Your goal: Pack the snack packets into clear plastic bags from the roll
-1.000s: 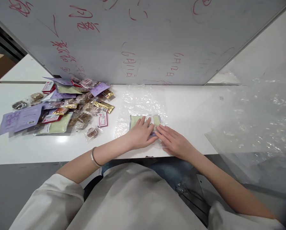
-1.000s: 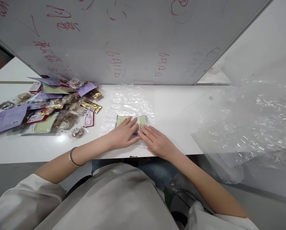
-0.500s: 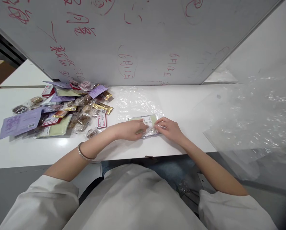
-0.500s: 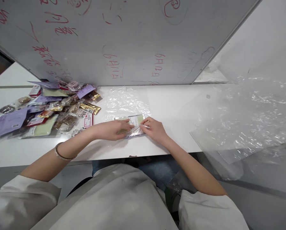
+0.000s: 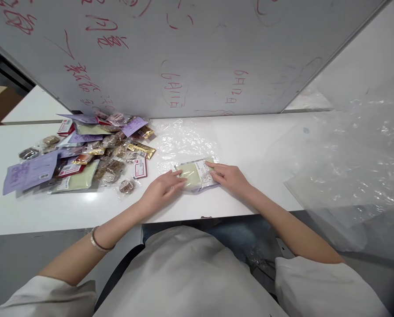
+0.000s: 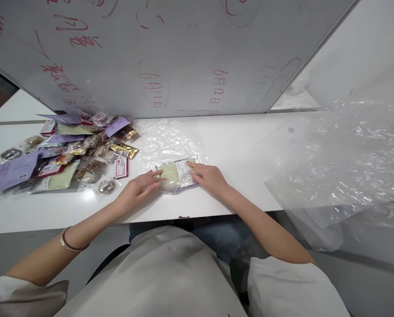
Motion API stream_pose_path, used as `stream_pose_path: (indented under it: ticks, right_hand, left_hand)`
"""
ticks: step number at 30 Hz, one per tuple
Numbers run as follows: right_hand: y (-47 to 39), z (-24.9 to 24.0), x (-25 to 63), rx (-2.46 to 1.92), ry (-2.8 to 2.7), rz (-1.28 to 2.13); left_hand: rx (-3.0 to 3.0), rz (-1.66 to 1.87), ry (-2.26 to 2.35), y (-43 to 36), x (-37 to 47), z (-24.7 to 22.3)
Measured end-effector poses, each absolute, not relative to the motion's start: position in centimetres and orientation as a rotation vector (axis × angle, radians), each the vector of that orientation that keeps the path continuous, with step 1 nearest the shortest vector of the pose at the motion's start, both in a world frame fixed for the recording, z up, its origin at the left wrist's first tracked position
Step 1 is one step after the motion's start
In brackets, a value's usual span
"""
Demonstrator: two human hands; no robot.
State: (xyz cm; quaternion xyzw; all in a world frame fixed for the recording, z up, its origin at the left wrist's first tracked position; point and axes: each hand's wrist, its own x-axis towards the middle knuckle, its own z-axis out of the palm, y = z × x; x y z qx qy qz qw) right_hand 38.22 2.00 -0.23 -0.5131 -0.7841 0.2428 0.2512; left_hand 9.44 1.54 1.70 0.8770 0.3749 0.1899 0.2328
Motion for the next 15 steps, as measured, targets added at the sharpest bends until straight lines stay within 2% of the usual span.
stream_pose_path:
  ticks: [3, 7, 9, 12, 15]
  right_hand:
    - [1.7, -0.6, 37.8, -1.422, -2.029, 0.638]
    - [1.7, -0.7, 37.4, -1.469, -2.031, 0.617]
    - [1.9, -0.7, 37.2, -1.49, -2.063, 0.518]
    - [2.2, -0.8, 37.2, -1.393, -2.166, 0.244]
    - [2.2, -0.8, 37.7, -1.206, -2.348, 0.112]
  left_hand:
    - [2.253, 0.564, 1.235, 1.9, 10.0, 1.6]
    - [2.588, 0.598, 1.361, 2.0, 11.3, 1.0]
    - [2.841, 0.532, 1.198, 2.0, 11.6, 1.0]
    - [2.994, 0.242, 0.799, 1.9, 11.8, 1.1]
    - [2.94, 0.114, 0.747, 1.6, 11.8, 1.0]
